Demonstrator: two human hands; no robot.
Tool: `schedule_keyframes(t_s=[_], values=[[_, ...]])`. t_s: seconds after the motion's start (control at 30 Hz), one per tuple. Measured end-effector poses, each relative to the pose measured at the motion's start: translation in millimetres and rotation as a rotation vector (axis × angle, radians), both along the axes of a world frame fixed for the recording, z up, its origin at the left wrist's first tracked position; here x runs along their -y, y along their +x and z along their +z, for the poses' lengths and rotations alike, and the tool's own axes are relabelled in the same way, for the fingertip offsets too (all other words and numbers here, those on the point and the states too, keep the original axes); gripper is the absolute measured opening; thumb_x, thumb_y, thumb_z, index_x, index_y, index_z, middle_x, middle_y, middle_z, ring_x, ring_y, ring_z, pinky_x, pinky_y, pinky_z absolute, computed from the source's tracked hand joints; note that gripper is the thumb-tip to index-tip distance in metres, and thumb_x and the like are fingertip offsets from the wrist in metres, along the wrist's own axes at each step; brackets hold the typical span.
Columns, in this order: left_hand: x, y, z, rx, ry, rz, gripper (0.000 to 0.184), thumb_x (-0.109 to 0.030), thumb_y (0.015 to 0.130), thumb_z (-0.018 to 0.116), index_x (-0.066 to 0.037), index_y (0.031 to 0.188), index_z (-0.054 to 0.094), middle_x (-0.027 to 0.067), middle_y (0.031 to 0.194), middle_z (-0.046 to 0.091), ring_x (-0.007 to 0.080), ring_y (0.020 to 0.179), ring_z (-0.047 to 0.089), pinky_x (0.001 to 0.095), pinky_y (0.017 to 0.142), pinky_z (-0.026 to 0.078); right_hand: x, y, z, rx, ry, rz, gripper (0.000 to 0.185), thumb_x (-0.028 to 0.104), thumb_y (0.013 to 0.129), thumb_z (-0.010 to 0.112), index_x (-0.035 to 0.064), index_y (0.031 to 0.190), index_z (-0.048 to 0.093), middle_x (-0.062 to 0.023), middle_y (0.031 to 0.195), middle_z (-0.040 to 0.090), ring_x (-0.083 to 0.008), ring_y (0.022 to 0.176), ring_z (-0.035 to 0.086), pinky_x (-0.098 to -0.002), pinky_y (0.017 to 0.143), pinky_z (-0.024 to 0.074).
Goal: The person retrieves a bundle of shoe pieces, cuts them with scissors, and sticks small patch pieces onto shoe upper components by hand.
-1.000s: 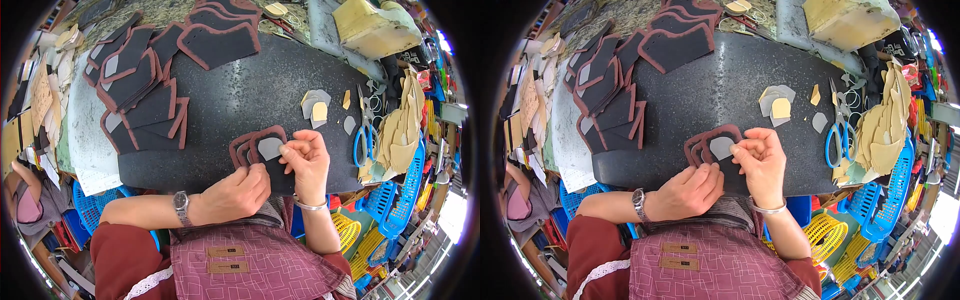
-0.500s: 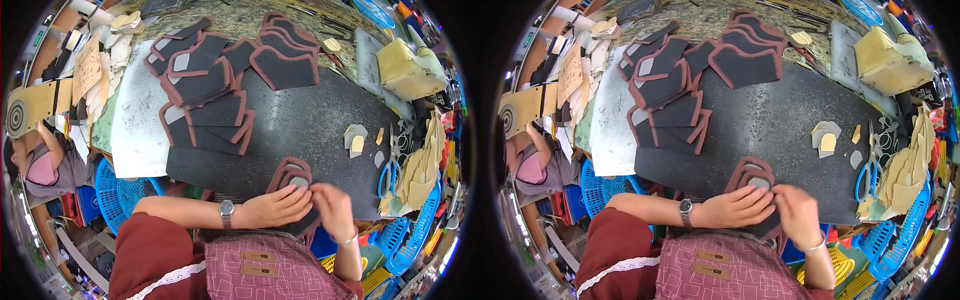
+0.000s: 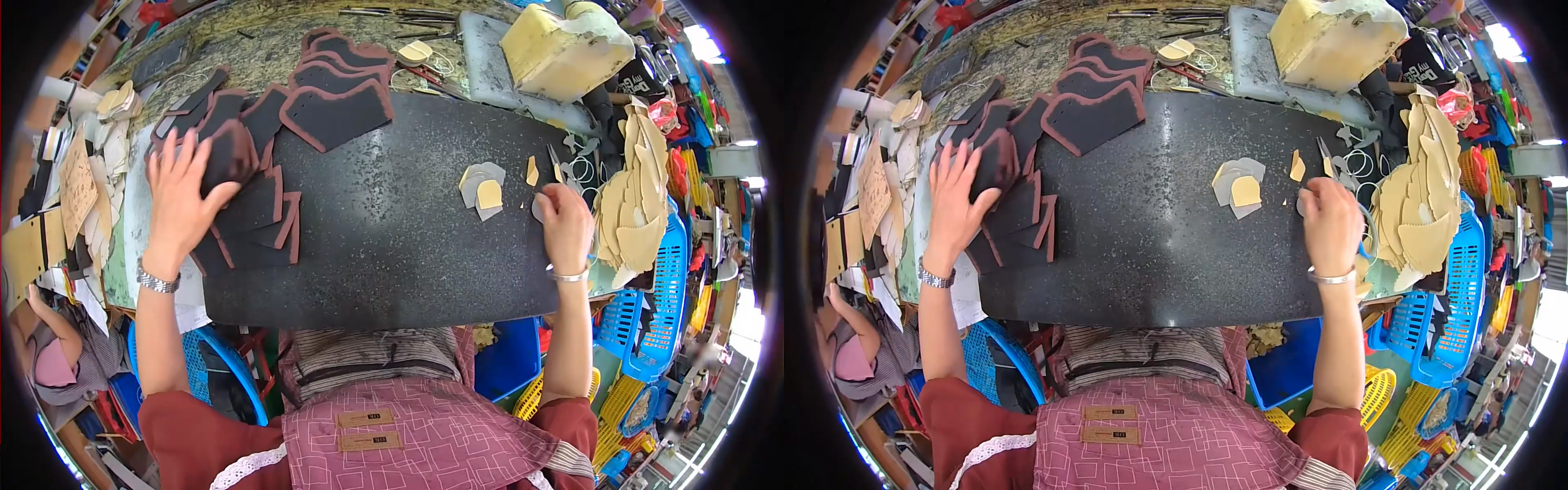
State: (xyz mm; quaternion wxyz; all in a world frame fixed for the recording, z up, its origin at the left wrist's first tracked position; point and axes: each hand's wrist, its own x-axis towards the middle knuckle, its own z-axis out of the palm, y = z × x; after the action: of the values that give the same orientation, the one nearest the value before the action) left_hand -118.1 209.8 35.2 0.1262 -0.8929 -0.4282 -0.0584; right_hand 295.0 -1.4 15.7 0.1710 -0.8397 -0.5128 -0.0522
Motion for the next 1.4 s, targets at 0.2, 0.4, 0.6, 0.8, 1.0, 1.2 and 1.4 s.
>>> schedule_keyframes(t_s=[0.2,0.4,0.6,0.8,1.0,1.2,1.4], values=[[-10.1,117.8,-19.7,0.421,-0.162,-0.424,0.041,-0.016,0.075,0.068,-0.002,0.112,0.058,0.0149,0.119,0.055,0.0323,0.113,0.049,0.0384,0.096,0.040,12.1,22.9,2.3,-0.039,-0.150,0.044,0.022,0.013,0.073,0.065,0.0022,0.092,0.060,-0.0157,0.093,0.062,-0.0330,0.081,0.060,-0.0391,0.070,0.0460],[-18.7,141.3,-39.4,0.207,-0.183,-0.525,0.015,-0.011,0.076,0.063,-0.001,0.086,0.059,0.0097,0.087,0.062,0.0265,0.082,0.060,0.0348,0.070,0.050,13.5,29.8,2.8,-0.214,-0.235,-0.023,0.024,0.012,0.070,0.067,0.0005,0.087,0.054,-0.0148,0.088,0.060,-0.0311,0.069,0.057,-0.0364,0.064,0.0444],[89.2,125.7,-9.9,0.448,-0.193,-0.871,0.012,-0.008,0.069,0.063,-0.001,0.077,0.058,0.0123,0.080,0.060,0.0261,0.071,0.061,0.0344,0.060,0.051,29.2,0.2,6.7,-0.809,0.221,-0.167,0.028,0.002,0.079,0.061,0.0004,0.106,0.055,-0.0071,0.079,0.062,-0.0162,0.066,0.061,-0.0254,0.062,0.0495],[168.3,107.2,-28.8,0.565,-0.345,-0.849,0.030,-0.021,0.069,0.070,-0.001,0.090,0.063,0.0127,0.094,0.061,0.0254,0.082,0.061,0.0345,0.068,0.052,61.2,-96.8,30.4,-1.256,0.329,-0.082,0.031,-0.012,0.075,0.061,0.0014,0.098,0.045,-0.0070,0.080,0.058,-0.0104,0.067,0.057,-0.0232,0.061,0.0490],[190.0,111.2,-2.1,1.134,-1.440,-0.362,0.023,-0.012,0.075,0.071,-0.003,0.096,0.065,0.0106,0.095,0.064,0.0218,0.086,0.062,0.0300,0.074,0.050,79.8,-156.2,31.8,-1.521,0.384,0.194,0.038,-0.017,0.072,0.063,0.0053,0.085,0.035,-0.0096,0.078,0.055,-0.0112,0.071,0.057,-0.0229,0.063,0.0480],[186.1,101.1,-12.0,1.430,-2.158,0.340,0.017,-0.005,0.089,0.055,0.003,0.104,0.058,0.0104,0.084,0.065,0.0133,0.070,0.063,0.0243,0.063,0.051,107.2,-134.9,23.1,-1.112,0.053,0.102,0.025,-0.004,0.075,0.068,0.0036,0.089,0.047,-0.0093,0.069,0.062,-0.0131,0.063,0.062,-0.0227,0.056,0.0474],[154.2,93.4,-2.4,1.012,-2.545,0.168,0.047,-0.004,0.086,0.057,0.000,0.128,0.037,0.0077,0.077,0.064,0.0099,0.061,0.061,0.0227,0.056,0.050,95.4,-113.6,37.2,-0.566,-0.219,0.589,0.017,0.011,0.071,0.072,0.0080,0.085,0.063,-0.0047,0.057,0.056,-0.0207,0.045,0.052,-0.0302,0.043,0.0392]])
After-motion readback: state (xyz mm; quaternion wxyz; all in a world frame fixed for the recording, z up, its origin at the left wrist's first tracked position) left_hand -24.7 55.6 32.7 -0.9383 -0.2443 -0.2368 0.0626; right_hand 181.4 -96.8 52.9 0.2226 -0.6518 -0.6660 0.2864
